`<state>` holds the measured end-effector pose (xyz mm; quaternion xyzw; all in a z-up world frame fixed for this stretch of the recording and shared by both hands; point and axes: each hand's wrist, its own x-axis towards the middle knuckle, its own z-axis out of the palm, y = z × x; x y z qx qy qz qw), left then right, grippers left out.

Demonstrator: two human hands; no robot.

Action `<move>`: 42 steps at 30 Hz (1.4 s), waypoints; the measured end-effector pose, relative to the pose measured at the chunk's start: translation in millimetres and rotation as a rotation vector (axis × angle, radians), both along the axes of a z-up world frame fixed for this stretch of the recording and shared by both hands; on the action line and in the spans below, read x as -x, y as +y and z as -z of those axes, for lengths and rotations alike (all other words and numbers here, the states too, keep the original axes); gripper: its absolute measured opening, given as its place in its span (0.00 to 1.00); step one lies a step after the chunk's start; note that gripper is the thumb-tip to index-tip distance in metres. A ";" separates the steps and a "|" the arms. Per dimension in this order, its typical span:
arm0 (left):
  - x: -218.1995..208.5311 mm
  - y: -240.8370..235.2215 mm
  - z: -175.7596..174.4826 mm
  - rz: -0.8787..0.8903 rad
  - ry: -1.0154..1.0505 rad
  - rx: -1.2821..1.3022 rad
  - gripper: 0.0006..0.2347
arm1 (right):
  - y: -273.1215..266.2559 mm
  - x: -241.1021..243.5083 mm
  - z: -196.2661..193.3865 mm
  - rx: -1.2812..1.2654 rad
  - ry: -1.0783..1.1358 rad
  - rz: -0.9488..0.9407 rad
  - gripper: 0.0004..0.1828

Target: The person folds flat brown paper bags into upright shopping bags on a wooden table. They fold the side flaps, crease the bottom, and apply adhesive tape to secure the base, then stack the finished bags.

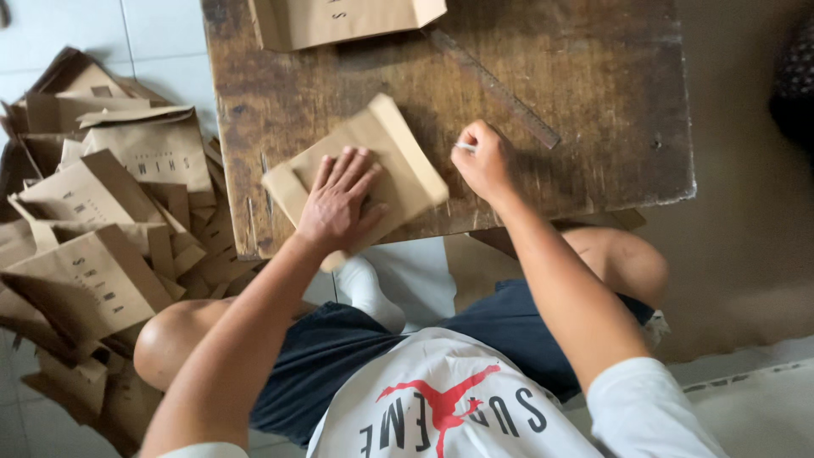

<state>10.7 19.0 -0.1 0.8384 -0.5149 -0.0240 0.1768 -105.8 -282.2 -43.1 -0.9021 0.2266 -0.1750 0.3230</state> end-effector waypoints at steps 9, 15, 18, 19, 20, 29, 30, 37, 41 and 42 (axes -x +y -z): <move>-8.0 -29.0 22.8 0.116 -0.115 0.282 0.24 | 96.0 21.2 -41.8 -0.094 0.186 -0.145 0.17; -8.1 -27.0 12.9 0.121 -0.100 0.278 0.16 | 124.4 40.2 -50.7 -0.216 0.328 -0.154 0.27; -8.5 -29.4 7.3 0.125 -0.087 0.189 0.15 | 130.1 35.5 -66.7 -0.262 0.410 -0.132 0.37; -8.5 -28.3 8.0 0.126 -0.089 0.191 0.15 | 131.5 35.8 -65.2 -0.259 0.409 -0.131 0.37; -9.2 -27.8 8.4 0.134 -0.050 0.173 0.18 | 132.2 35.1 -63.9 -0.287 0.411 -0.134 0.37; -7.3 -26.4 -7.2 0.122 -0.008 0.141 0.26 | 105.4 -4.2 -38.4 -0.097 0.256 -0.110 0.28; -7.5 -25.7 -5.7 0.123 -0.003 0.133 0.27 | 104.2 -9.2 -28.2 -0.091 0.245 -0.106 0.26; -9.3 -26.9 8.5 0.134 -0.013 0.219 0.26 | 98.7 -7.2 -11.0 -0.067 0.214 -0.107 0.26; -10.2 -29.3 10.8 0.131 -0.039 0.244 0.26 | 95.9 -15.2 -24.0 -0.109 0.157 -0.109 0.25; -8.5 -26.8 13.4 0.133 -0.032 0.246 0.26 | 97.9 -17.0 -28.0 -0.164 0.109 -0.106 0.25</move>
